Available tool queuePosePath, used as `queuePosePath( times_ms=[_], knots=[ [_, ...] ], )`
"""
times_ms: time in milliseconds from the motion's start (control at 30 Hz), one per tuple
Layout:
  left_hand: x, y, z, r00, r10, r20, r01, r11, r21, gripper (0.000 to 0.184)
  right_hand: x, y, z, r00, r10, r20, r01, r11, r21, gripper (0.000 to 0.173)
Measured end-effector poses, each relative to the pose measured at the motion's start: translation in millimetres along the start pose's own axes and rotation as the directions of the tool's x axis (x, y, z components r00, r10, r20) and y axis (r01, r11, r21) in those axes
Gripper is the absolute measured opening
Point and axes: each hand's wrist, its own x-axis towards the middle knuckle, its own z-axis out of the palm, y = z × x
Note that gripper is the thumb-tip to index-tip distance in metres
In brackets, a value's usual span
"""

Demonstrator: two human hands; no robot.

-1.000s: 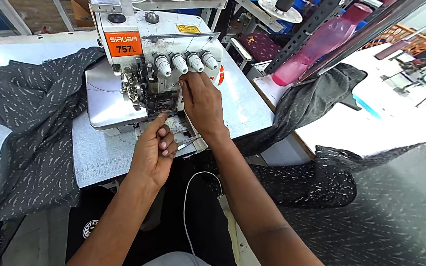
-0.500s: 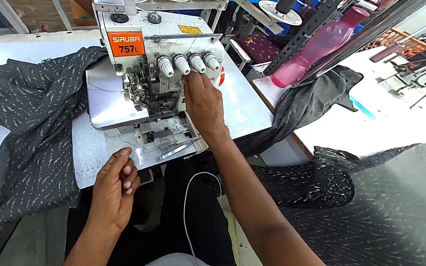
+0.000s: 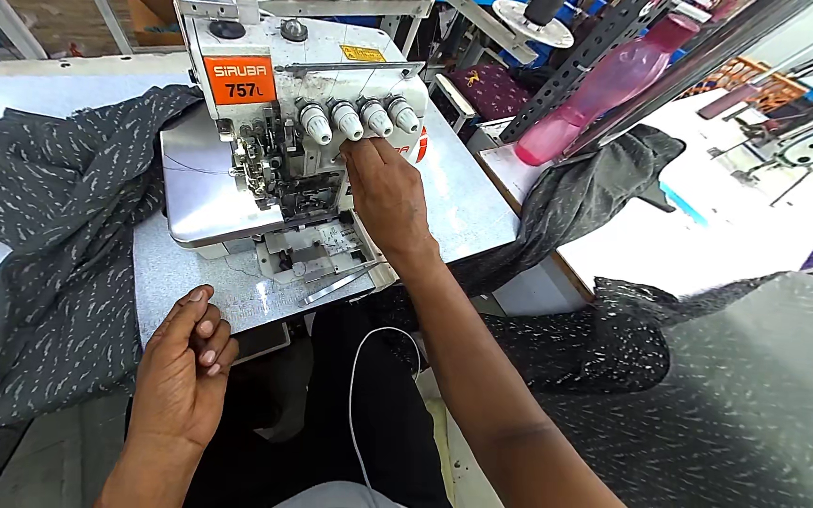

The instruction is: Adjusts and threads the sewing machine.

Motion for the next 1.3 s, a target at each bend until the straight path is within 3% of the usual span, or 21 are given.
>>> queuePosePath(
  times_ms=[200, 367, 633, 800, 900, 1133, 1300],
  knots=[
    [4, 15, -7, 0.995, 0.103, -0.004, -0.102, 0.991, 0.083, 0.021, 3, 1, -1, 1.0, -0.012, 0.027, 0.012, 1.0, -0.006, 0.016],
    [10, 27, -18, 0.963, 0.269, -0.011, -0.258, 0.935, 0.244, 0.018, 6, 1, -4, 0.995, -0.019, 0.096, 0.02, 1.0, -0.01, 0.017],
    [20, 45, -45, 0.859, 0.5, 0.108, -0.46, 0.662, 0.592, 0.009, 11, -4, -10, 0.98, 0.017, 0.199, -0.008, 0.999, -0.041, 0.019],
    [30, 51, -61, 0.857, 0.493, 0.147, -0.457, 0.6, 0.656, 0.009, 10, -5, -15, 0.969, 0.037, 0.243, -0.047, 0.998, 0.035, 0.012],
    [32, 52, -64, 0.87, 0.47, 0.148, -0.442, 0.614, 0.654, 0.008, 8, -5, -19, 0.97, 0.048, 0.238, -0.066, 0.996, 0.066, 0.021],
    [32, 51, -66, 0.854, 0.498, 0.15, -0.473, 0.626, 0.62, 0.007, 0, -3, -10, 0.997, 0.047, 0.062, -0.053, 0.993, 0.103, 0.016],
    [31, 51, -68, 0.841, 0.513, 0.173, -0.501, 0.614, 0.61, 0.007, 0, -8, 0, 0.998, 0.065, 0.019, -0.066, 0.996, 0.062, 0.017]
  ],
)
